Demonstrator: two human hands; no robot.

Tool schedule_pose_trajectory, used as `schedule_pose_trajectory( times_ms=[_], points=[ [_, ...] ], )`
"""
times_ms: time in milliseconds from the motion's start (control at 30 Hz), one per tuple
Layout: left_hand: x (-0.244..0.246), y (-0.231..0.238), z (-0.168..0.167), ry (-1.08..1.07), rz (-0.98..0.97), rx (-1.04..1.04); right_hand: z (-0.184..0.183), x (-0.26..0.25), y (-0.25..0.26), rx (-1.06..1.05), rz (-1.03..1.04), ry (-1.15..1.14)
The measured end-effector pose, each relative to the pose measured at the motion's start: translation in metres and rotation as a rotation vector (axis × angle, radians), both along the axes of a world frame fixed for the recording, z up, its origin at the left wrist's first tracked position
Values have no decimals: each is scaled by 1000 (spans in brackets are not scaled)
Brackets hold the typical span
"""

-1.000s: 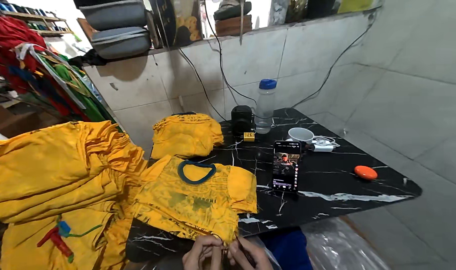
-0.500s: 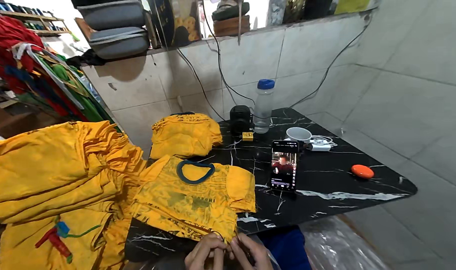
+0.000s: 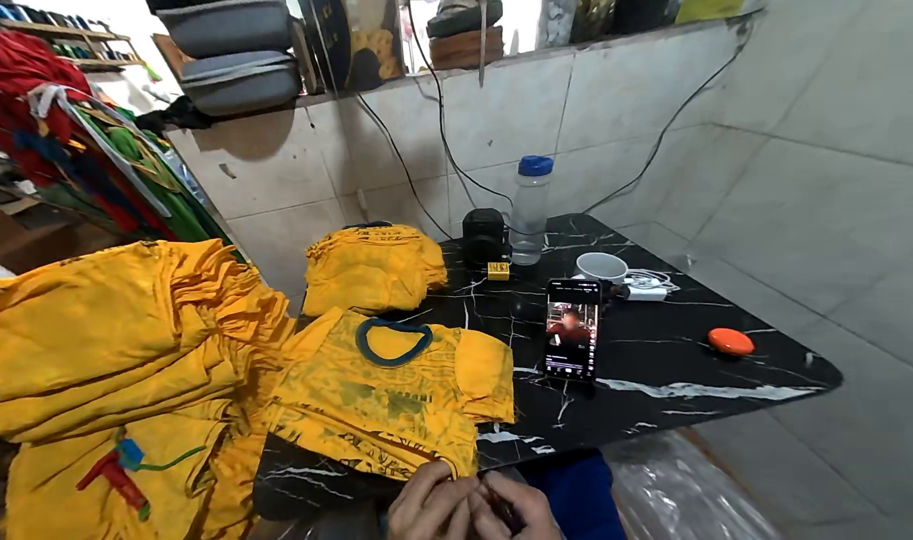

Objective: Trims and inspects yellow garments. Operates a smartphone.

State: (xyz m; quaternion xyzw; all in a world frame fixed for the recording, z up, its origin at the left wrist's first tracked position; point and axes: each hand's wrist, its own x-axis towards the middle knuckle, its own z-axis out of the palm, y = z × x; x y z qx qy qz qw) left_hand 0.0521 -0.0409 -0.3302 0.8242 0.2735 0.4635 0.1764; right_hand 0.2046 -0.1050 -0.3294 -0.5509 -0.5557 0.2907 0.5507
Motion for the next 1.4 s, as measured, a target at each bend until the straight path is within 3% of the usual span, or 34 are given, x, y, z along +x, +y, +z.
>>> schedule_pose_trajectory(
  times_ms=[133, 367, 633, 967, 1067, 1200, 1400],
  points=[
    [-3, 3, -2, -97, 12, 27, 9, 6, -4, 12, 35, -49],
    [-8, 10, 3, -333, -51, -309, 0, 23, 2, 58, 13, -274],
    [-10, 4, 2, -359, -122, -420, -2, 12, 10, 71, 67, -338],
    [-14, 9, -1, -363, -202, -425, -3, 4, 12, 177, -33, -439],
    [-14, 9, -1, -369, -212, -437, -2, 3, 12, 161, -84, -362],
    [-10, 5, 3, -439, -198, -514, 8, 1, 17, 155, -247, -59],
    [-9, 0, 11, -437, -151, -582, 4, -9, 26, 167, -157, -192]
  ],
)
